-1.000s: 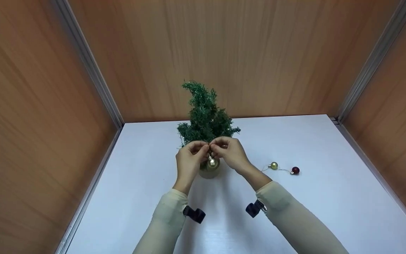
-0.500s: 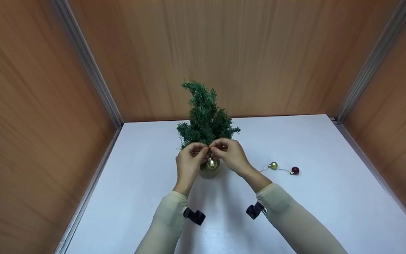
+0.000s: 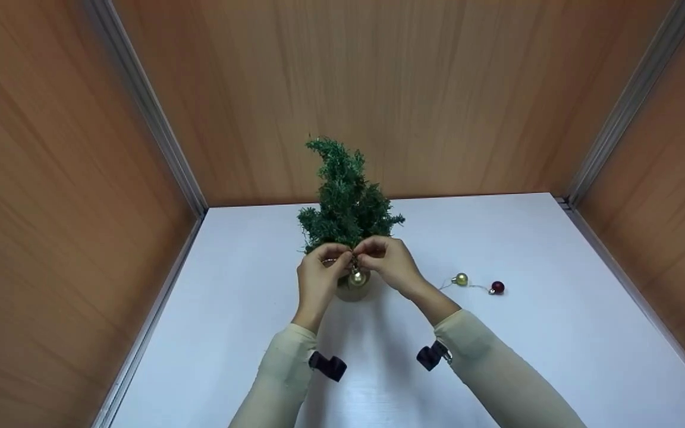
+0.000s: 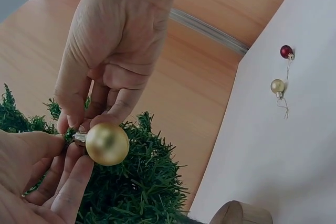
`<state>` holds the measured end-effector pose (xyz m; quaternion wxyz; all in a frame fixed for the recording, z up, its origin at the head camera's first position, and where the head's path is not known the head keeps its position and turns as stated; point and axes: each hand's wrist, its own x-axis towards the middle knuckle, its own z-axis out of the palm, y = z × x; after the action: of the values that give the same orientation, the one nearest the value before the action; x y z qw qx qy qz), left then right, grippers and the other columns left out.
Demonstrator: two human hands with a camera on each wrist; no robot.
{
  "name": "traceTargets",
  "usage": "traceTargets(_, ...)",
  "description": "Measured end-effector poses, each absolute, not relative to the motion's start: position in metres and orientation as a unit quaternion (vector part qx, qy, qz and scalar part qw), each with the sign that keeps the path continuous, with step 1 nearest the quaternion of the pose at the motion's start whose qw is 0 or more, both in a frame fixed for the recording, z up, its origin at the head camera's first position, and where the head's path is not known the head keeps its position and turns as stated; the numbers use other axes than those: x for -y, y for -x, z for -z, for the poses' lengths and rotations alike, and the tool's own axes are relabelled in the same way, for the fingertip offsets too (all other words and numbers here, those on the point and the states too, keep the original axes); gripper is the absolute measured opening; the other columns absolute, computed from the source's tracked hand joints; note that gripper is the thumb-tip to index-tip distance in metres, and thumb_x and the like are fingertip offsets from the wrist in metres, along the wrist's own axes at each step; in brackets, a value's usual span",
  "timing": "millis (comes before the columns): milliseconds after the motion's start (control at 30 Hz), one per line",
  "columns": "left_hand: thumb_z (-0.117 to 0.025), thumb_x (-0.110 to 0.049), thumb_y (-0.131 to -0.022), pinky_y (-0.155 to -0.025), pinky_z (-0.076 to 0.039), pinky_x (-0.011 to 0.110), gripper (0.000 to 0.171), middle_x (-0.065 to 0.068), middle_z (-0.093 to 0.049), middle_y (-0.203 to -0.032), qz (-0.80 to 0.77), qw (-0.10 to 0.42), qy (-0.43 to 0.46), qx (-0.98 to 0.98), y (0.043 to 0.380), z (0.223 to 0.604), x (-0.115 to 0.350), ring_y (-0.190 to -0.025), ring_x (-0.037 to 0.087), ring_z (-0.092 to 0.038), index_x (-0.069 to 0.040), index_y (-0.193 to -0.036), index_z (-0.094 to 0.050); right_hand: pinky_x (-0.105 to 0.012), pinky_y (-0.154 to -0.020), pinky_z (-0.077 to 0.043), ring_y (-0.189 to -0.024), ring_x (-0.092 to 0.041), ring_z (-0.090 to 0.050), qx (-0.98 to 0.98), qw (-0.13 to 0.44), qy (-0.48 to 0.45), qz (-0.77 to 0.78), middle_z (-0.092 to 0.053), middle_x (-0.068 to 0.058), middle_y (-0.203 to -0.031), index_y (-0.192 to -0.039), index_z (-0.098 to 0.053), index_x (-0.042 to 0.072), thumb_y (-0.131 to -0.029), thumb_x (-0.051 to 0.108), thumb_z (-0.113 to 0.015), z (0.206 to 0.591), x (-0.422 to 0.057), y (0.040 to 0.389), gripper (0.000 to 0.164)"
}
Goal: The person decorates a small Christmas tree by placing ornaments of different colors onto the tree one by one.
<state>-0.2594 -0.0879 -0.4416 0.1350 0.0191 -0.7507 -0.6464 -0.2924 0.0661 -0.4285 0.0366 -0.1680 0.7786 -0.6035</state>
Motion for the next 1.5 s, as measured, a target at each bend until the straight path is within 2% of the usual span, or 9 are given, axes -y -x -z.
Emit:
traceTargets(233,-0.070,-0.012,-0.092,-0.071,-0.061,0.027,0.010,0.008,-0.070,-0.096,0.645,0.137,-0.016,0.751,0.258,0.444,0.089,-0.084,0.017,-0.072,-0.008,-0.101,-0.072,-0.026,-0.072,-0.053,-0.082,-0.014,-0.061,-0.796,0.017,0.164,0.583,-0.069,-0.007,-0.094,-0.099,-0.072,0.004,-0.089,0.003,-0.068,0.433,-0.068,0.294,0.010)
traceTargets(400,-0.070,-0.013,-0.092,-0.072,-0.061,0.027,0.010,0.007,-0.070,-0.097,0.645,0.135,-0.017,0.752,0.258,0.446,0.089,-0.084,0.017,-0.072,-0.009,-0.102,-0.072,-0.024,-0.072,-0.052,-0.083,-0.013,-0.060,-0.802,0.014,0.157,0.575,-0.069,-0.009,-0.097,-0.101,-0.071,0.001,-0.089,0.002,-0.068,0.433,-0.067,0.292,0.013)
traceTargets(667,-0.069,-0.015,-0.093,-0.072,-0.061,0.027,0.013,0.007,-0.070,-0.099,0.642,0.135,-0.008,0.755,0.255,0.447,0.090,-0.084,0.017,-0.072,-0.010,-0.105,-0.072,-0.030,-0.074,-0.055,-0.085,-0.016,-0.063,-0.799,0.027,0.174,0.575,-0.067,-0.015,-0.099,-0.103,-0.068,-0.004,-0.090,-0.001,-0.065,0.404,-0.067,0.267,0.013)
traceTargets(800,-0.069,-0.014,-0.093,-0.072,-0.061,0.027,0.013,0.008,-0.070,-0.099,0.646,0.137,-0.005,0.751,0.255,0.447,0.090,-0.084,0.017,-0.072,-0.009,-0.105,-0.071,-0.027,-0.073,-0.054,-0.086,-0.016,-0.064,-0.797,0.022,0.177,0.577,-0.067,-0.014,-0.099,-0.102,-0.068,-0.004,-0.090,-0.001,-0.065,0.402,-0.068,0.264,0.013)
traceTargets(1133,-0.070,-0.013,-0.092,-0.072,-0.062,0.028,0.013,0.009,-0.070,-0.098,0.655,0.134,-0.007,0.743,0.255,0.447,0.089,-0.084,0.018,-0.072,-0.008,-0.104,-0.071,-0.025,-0.071,-0.053,-0.086,-0.019,-0.065,-0.790,0.032,0.179,0.585,-0.067,-0.015,-0.099,-0.103,-0.068,-0.004,-0.089,0.000,-0.066,0.403,-0.070,0.266,0.015)
traceTargets(1367,-0.072,-0.014,-0.091,-0.072,-0.062,0.028,0.014,0.009,-0.069,-0.098,0.662,0.134,-0.007,0.738,0.254,0.446,0.088,-0.085,0.018,-0.071,-0.007,-0.103,-0.071,-0.025,-0.075,-0.055,-0.089,-0.019,-0.065,-0.785,0.039,0.177,0.592,-0.067,-0.018,-0.102,-0.104,-0.067,-0.005,-0.091,0.001,-0.065,0.403,-0.071,0.266,0.015)
traceTargets(1500,-0.072,-0.013,-0.091,-0.072,-0.062,0.029,0.014,0.009,-0.069,-0.097,0.666,0.135,-0.009,0.734,0.253,0.446,0.089,-0.084,0.019,-0.071,-0.006,-0.103,-0.070,-0.028,-0.078,-0.058,-0.090,-0.020,-0.066,-0.771,0.049,0.172,0.612,-0.065,-0.016,-0.103,-0.106,-0.065,-0.005,-0.092,0.002,-0.066,0.419,-0.075,0.279,0.016)
